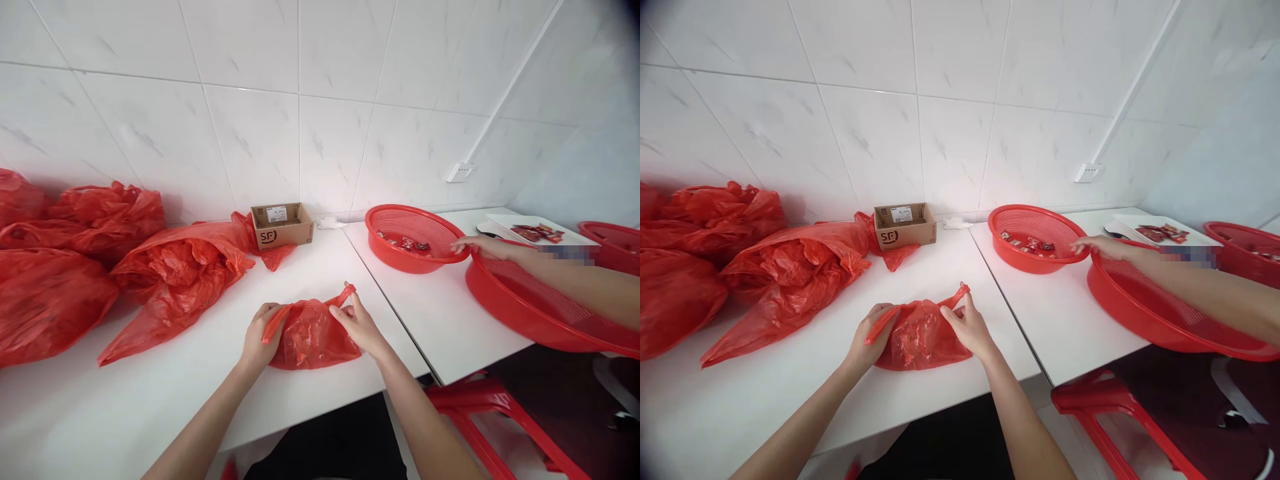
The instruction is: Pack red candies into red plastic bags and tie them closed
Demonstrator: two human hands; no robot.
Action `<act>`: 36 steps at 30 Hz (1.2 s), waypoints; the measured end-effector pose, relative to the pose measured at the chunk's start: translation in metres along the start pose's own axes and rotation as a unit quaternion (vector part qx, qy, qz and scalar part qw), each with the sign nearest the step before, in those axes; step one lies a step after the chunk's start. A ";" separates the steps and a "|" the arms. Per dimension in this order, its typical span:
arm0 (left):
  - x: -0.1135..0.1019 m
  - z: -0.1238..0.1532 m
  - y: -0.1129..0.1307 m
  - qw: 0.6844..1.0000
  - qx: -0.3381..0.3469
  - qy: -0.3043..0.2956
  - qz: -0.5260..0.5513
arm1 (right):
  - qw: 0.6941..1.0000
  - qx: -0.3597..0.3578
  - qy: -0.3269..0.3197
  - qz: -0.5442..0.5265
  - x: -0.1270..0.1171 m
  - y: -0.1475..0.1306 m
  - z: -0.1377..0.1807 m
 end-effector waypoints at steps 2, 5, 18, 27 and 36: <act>0.004 -0.006 0.005 1.000 -0.017 0.002 0.019 | 0.998 0.006 0.018 0.060 0.008 -0.004 -0.006; 0.009 -0.012 0.010 0.999 -0.034 -0.011 0.017 | 0.992 0.015 0.024 0.123 0.021 -0.001 -0.011; 0.008 0.012 -0.002 0.999 -0.030 -0.022 -0.031 | 0.997 -0.020 0.037 0.069 0.013 0.008 0.005; -0.005 0.033 -0.015 0.998 -0.063 0.009 0.029 | 0.997 -0.068 0.024 -0.010 0.006 0.008 0.017; -0.011 0.048 -0.025 0.989 -0.066 0.028 0.130 | 0.975 0.015 0.017 -0.222 -0.009 0.019 0.015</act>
Point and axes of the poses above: each hand's wrist, its own z-axis away from the middle knuckle, its own x-axis out of the palm, y = z × x, the point moved 4 cm from there along -z, towards the middle knuckle, and after that the axes turned 11 degrees about -x, right-handed, at the moved point
